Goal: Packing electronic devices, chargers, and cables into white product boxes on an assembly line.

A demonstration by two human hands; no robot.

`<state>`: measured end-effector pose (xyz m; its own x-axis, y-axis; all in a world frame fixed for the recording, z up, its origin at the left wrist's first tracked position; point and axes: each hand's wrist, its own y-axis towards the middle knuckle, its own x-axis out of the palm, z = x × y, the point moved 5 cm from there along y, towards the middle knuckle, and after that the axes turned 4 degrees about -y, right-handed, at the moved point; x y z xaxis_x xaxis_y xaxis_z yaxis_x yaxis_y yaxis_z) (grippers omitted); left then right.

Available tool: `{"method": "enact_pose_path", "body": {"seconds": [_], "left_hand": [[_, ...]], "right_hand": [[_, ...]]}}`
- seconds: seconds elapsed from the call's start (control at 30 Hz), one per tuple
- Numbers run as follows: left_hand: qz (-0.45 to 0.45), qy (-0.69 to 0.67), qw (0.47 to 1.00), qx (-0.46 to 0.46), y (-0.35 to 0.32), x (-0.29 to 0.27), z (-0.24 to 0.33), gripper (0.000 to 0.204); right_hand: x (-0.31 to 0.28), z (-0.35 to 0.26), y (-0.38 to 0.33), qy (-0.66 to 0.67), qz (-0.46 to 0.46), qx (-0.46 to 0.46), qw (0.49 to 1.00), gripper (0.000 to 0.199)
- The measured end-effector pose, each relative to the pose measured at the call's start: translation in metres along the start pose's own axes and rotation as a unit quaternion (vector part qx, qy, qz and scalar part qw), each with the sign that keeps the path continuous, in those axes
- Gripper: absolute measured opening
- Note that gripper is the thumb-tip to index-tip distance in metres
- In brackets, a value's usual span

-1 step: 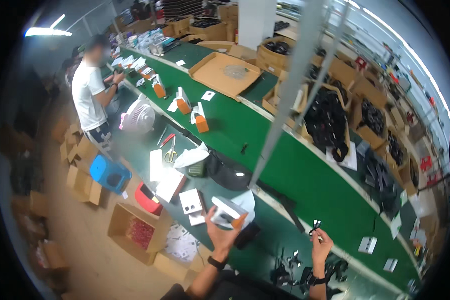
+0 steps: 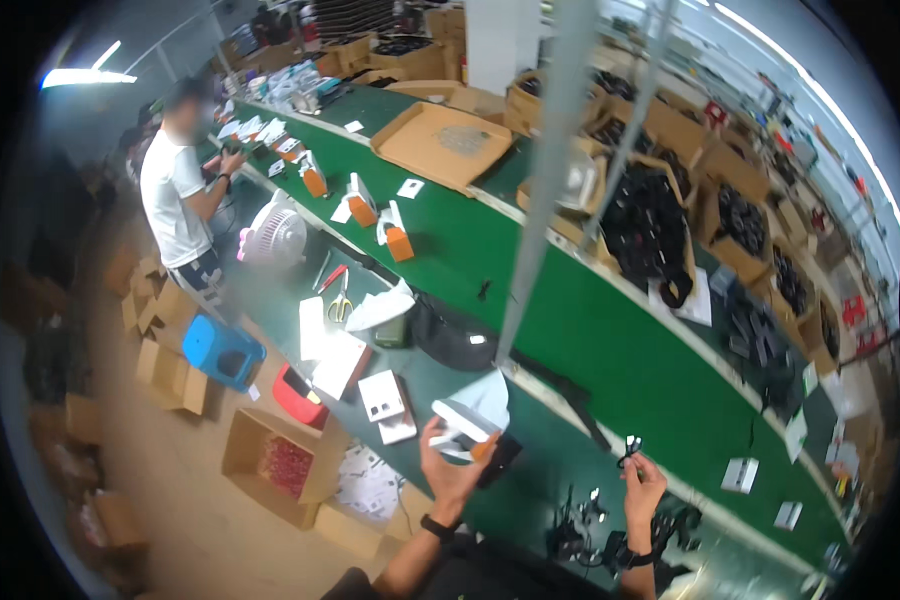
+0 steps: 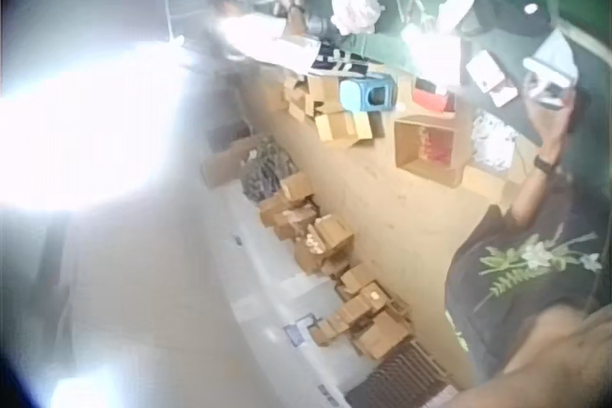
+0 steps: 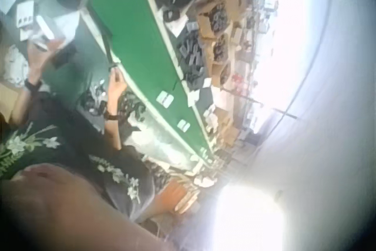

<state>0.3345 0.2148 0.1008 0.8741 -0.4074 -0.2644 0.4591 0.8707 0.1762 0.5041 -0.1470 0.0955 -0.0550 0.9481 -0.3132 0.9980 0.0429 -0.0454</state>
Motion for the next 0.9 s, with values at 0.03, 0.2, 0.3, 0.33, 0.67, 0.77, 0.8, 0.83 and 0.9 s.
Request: {"method": "enact_pose_path", "body": {"seconds": [0.03,0.2,0.3,0.33,0.67,0.77,0.8,0.83,0.9], "left_hand": [[-0.042,-0.018,0.999,0.004,-0.028,0.006,0.001,0.1],[-0.149,0.051,0.985,0.076,-0.109,0.092,-0.002,0.088],[-0.121,0.084,0.988,0.035,-0.149,0.14,-0.048,0.096],[-0.132,0.081,0.987,0.038,-0.161,0.147,-0.058,0.096],[-0.331,0.183,0.912,0.159,-0.186,0.127,-0.066,0.027],[-0.297,0.166,0.918,0.203,-0.169,0.132,-0.052,0.023],[-0.273,0.151,0.93,0.196,-0.165,0.136,-0.047,0.018],[-0.278,0.151,0.929,0.194,-0.161,0.141,-0.045,0.018],[-0.265,0.116,0.941,0.175,-0.154,0.146,-0.052,0.015]], "right_hand": [[-0.015,0.006,-0.016,-0.049,-0.001,0.015,0.999,0.024],[-0.047,-0.055,-0.08,-0.167,-0.07,-0.135,0.974,0.019],[-0.04,-0.04,-0.096,-0.175,-0.138,-0.207,0.953,0.017],[-0.036,-0.033,-0.101,-0.189,-0.154,-0.219,0.945,0.018],[0.036,0.04,-0.092,-0.315,-0.101,-0.281,0.901,0.026],[0.06,0.059,-0.077,-0.364,-0.094,-0.272,0.886,0.031],[0.064,0.063,-0.073,-0.374,-0.07,-0.279,0.882,0.032],[0.067,0.066,-0.07,-0.386,-0.046,-0.285,0.876,0.032],[0.074,0.068,-0.063,-0.397,-0.049,-0.29,0.869,0.034]]}}
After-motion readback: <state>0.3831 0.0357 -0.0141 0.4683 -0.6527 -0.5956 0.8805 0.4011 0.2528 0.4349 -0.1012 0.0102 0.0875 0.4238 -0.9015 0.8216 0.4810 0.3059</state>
